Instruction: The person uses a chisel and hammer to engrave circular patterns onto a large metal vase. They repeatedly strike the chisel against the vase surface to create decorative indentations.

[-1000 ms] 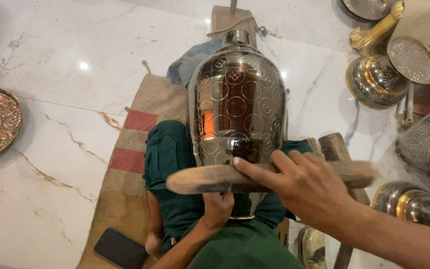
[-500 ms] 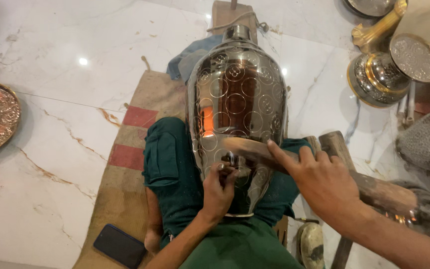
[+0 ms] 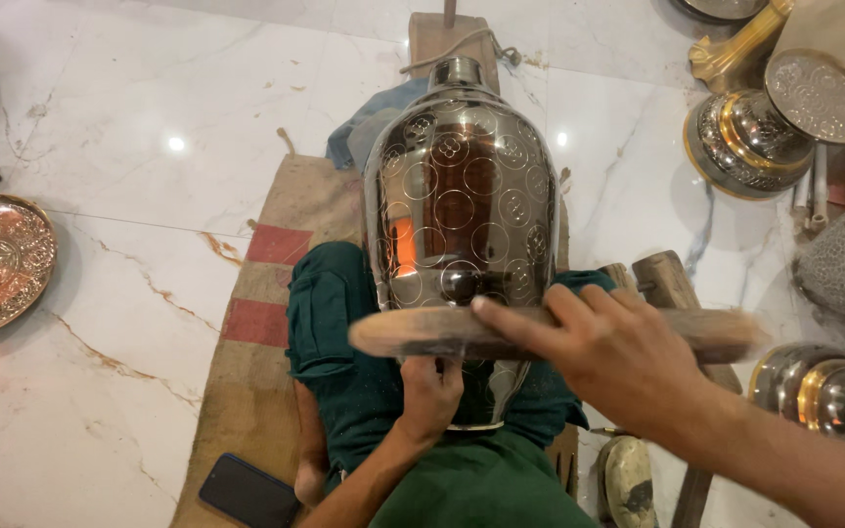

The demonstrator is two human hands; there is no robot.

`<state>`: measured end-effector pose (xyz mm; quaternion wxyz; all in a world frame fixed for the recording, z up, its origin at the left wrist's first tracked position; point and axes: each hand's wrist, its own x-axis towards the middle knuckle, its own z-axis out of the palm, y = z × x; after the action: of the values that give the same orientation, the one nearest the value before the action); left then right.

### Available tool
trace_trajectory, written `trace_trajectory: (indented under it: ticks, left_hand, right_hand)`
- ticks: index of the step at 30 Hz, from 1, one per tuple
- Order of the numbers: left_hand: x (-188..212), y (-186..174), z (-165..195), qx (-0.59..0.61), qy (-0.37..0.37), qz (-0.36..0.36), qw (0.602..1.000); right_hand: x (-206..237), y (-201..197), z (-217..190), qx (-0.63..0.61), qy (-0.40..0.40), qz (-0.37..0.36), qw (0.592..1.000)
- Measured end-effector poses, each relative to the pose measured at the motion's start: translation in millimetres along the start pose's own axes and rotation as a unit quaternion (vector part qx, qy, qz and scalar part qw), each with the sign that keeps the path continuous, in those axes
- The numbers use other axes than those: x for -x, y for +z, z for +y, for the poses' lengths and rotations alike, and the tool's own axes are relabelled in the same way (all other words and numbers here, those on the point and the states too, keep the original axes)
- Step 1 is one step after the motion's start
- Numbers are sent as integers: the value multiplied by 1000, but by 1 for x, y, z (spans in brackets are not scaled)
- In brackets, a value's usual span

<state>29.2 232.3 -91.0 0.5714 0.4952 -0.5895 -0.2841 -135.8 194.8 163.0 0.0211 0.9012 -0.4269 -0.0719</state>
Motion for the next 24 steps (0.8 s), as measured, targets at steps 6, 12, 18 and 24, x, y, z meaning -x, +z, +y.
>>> trace_trajectory:
  ticks: [6,12,18,24]
  left_hand:
    - [-12,-5,10,42,-45,-71,996]
    - [-19,-8,13,85,-6,-76,993]
    - [-18,-9,12,40,12,-87,995]
    - [-40,-19,14,20,51,-188,981]
  right_hand:
    - [11,13,13,-13,8,29,999]
    - [34,39,30,-235,135,170,947]
    - [42,50,28,-57,66,80,993]
    - [58,70,34,-68,152,1,986]
